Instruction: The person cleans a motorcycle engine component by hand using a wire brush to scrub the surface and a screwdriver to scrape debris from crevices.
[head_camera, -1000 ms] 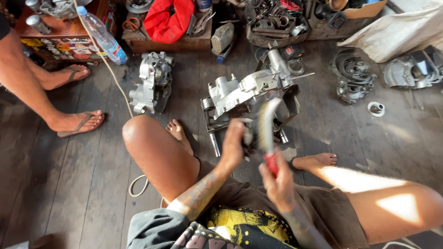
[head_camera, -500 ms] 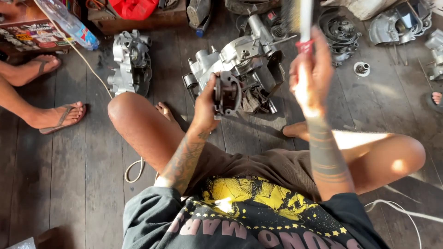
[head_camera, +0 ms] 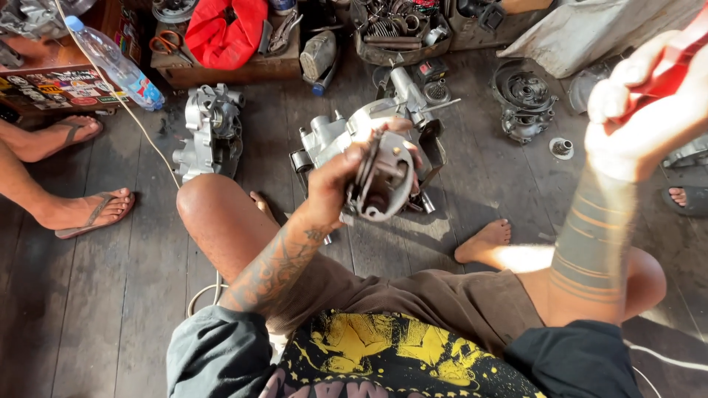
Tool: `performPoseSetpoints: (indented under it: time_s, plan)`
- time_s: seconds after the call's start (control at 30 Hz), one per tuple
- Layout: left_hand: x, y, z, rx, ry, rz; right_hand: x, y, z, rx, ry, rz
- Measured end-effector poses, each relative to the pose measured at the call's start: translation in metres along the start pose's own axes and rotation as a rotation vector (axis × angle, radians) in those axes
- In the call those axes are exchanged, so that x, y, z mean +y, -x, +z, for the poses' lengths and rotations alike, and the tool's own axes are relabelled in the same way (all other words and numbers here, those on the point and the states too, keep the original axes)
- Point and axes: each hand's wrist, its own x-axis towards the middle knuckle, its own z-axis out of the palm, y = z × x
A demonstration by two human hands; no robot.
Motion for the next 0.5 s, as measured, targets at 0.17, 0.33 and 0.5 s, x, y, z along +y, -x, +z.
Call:
performPoseSetpoints:
  time_s: [0.17,0.33,0.5]
  plan:
    - [0.009,0.008,0.072,-0.213,-0.251,-0.032,0.034,-0.029,-0.093,-0.230,0.033,-0.012]
    - [-0.001,0.002,0.085,-0.408,-0.668,0.100,0.033,-0.026,-0.096,-0.177,0.087,0.145]
    - [-0.003,-0.042,-0.056,0.463,-0.854,0.146,0.030,-0.006,-0.048,-0.272,0.247,-0.057]
